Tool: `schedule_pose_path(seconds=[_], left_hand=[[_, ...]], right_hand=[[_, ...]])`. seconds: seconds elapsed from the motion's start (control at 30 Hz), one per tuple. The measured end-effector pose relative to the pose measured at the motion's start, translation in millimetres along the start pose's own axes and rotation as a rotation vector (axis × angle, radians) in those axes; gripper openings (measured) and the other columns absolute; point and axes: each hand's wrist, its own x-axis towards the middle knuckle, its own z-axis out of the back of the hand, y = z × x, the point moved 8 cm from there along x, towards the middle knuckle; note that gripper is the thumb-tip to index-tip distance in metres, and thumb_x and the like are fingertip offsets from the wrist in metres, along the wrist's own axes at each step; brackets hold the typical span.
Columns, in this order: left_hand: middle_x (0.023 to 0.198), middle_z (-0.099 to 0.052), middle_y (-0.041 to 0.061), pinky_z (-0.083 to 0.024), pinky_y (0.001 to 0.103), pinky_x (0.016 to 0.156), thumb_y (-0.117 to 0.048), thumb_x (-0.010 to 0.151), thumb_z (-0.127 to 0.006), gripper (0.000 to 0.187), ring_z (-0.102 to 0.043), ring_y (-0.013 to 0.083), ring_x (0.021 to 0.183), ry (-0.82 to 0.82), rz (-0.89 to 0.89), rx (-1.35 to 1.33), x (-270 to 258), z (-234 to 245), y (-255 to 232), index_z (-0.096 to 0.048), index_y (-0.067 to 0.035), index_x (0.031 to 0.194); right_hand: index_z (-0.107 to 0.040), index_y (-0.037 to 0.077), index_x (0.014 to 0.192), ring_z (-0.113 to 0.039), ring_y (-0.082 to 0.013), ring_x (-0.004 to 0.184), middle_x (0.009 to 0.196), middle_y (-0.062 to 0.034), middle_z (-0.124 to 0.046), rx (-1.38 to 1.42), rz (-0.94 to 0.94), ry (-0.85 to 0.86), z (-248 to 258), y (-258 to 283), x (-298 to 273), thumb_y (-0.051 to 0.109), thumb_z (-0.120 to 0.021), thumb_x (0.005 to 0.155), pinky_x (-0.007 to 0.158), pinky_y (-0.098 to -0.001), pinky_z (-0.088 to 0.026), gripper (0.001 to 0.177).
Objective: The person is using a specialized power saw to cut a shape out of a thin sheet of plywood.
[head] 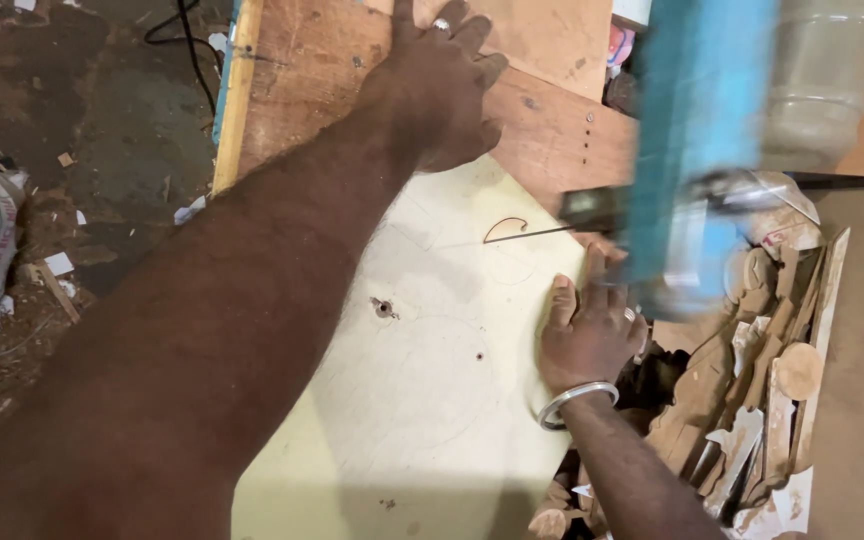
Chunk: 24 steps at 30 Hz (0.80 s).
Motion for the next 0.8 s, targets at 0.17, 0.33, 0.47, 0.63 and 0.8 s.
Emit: schedule_pose_path(seconds=[0.17, 0.33, 0.47, 0.63, 0.8], left_hand=[[0.158, -0.037, 0.016, -0.006, 0.070, 0.117, -0.049, 0.093, -0.057, 0.069, -0.025, 0.0336, 0.150, 0.045, 0.018, -0.016, -2, 5, -1, -0.048, -0.012, 0.150], [0.158, -0.036, 0.017, -0.004, 0.070, 0.116, -0.049, 0.092, -0.056, 0.069, -0.024, 0.0341, 0.149, 0.088, 0.005, -0.027, -3, 9, -2, -0.048, -0.012, 0.150], [0.157, -0.035, 0.015, -0.004, 0.069, 0.115, -0.049, 0.089, -0.057, 0.069, -0.024, 0.0340, 0.147, 0.044, 0.013, -0.016, 2, 1, -1, -0.048, -0.013, 0.148], [0.156, -0.040, 0.017, -0.007, 0.069, 0.116, -0.050, 0.092, -0.056, 0.068, -0.027, 0.0351, 0.148, 0.004, -0.004, 0.006, 2, 1, -1, -0.051, -0.011, 0.147], [0.154, -0.043, 0.017, -0.009, 0.069, 0.117, -0.051, 0.093, -0.057, 0.066, -0.029, 0.0349, 0.148, 0.018, -0.010, -0.036, 0, 7, -2, -0.054, -0.011, 0.146]], right_hand=[[-0.069, 0.013, 0.135, -0.057, -0.0310, 0.135, 0.123, -0.0157, -0.073, -0.078, -0.336, 0.441, -33, -25, -8, 0.054, -0.036, 0.110, 0.135, -0.0609, -0.019, 0.058], [-0.064, 0.003, 0.153, -0.041, -0.0450, 0.138, 0.142, -0.0322, -0.057, -0.024, 0.058, -0.098, 9, 8, 0, 0.049, -0.042, 0.114, 0.107, -0.0660, -0.022, 0.065], [-0.075, 0.009, 0.125, -0.064, -0.0305, 0.123, 0.117, -0.0171, -0.073, -0.219, -0.410, 0.647, -23, -15, -13, 0.055, -0.030, 0.114, 0.136, -0.0523, -0.018, 0.066], [-0.058, 0.003, 0.153, -0.045, -0.0468, 0.131, 0.145, -0.0343, -0.052, 0.074, 0.004, -0.051, 6, 4, -3, 0.046, -0.042, 0.111, 0.106, -0.0681, -0.019, 0.062], [-0.057, 0.013, 0.144, -0.044, -0.0377, 0.143, 0.146, -0.0209, -0.056, -0.108, -0.009, 0.289, -12, -2, 30, 0.046, -0.042, 0.105, 0.124, -0.0635, -0.019, 0.054]])
